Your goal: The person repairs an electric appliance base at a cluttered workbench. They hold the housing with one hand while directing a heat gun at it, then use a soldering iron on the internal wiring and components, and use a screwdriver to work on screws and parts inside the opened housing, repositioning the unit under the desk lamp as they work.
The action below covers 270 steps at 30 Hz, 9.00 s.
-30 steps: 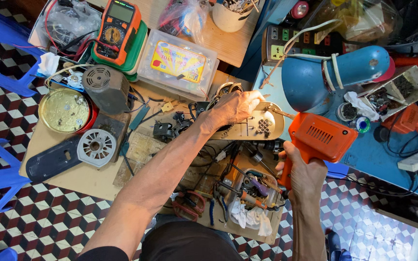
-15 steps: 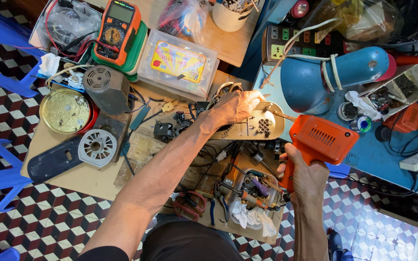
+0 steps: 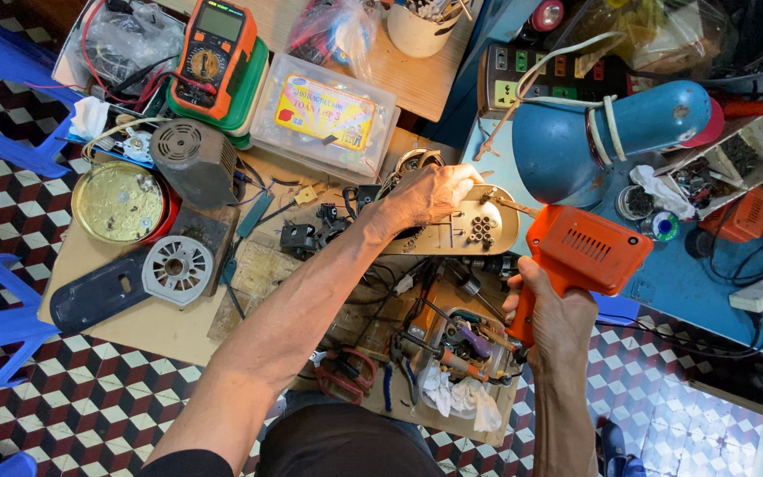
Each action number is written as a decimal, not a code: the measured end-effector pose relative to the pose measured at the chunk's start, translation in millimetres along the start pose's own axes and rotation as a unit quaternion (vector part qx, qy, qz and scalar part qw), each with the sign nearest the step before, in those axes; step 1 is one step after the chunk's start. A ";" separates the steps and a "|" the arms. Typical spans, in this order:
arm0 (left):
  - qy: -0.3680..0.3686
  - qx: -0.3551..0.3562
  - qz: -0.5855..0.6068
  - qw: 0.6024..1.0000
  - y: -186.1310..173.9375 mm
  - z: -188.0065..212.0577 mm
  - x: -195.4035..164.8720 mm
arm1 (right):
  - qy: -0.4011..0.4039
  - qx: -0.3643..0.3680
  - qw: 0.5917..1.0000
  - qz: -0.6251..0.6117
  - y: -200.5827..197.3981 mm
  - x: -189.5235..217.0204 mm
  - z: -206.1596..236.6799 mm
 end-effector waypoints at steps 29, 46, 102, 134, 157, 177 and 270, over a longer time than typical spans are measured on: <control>0.073 -0.105 -0.086 0.988 27.3 10.4 -20.5 | -0.031 -0.042 0.997 -0.064 -32.4 -15.4 20.9; 0.014 -0.039 -0.170 0.985 12.4 45.5 -17.3 | -0.061 -0.049 0.996 0.041 -13.9 -25.1 12.4; 0.136 -0.047 -0.230 0.963 21.5 65.4 -18.0 | -0.194 -0.079 0.972 0.110 9.1 -50.1 19.6; 0.124 -0.054 -0.220 0.966 23.5 63.6 -14.7 | -0.129 -0.065 0.988 0.057 9.4 -49.3 16.3; 0.122 -0.058 -0.205 0.969 22.9 65.4 -15.8 | -0.106 -0.061 0.991 0.049 9.1 -41.6 18.5; 0.116 -0.056 -0.211 0.969 26.5 65.1 -15.8 | -0.097 -0.037 0.994 0.018 2.4 -35.8 17.5; 0.128 -0.141 0.034 0.981 22.8 54.5 -5.3 | -0.105 -0.026 0.994 0.007 4.9 -59.8 7.6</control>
Point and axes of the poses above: each hand's wrist, its own z-axis away from the middle knuckle, its own y-axis out of the palm, x = y × z, the point moved 2 cm from there along -z, towards the middle knuckle, and after that the axes turned 15 degrees about z, right-handed, at the moved point
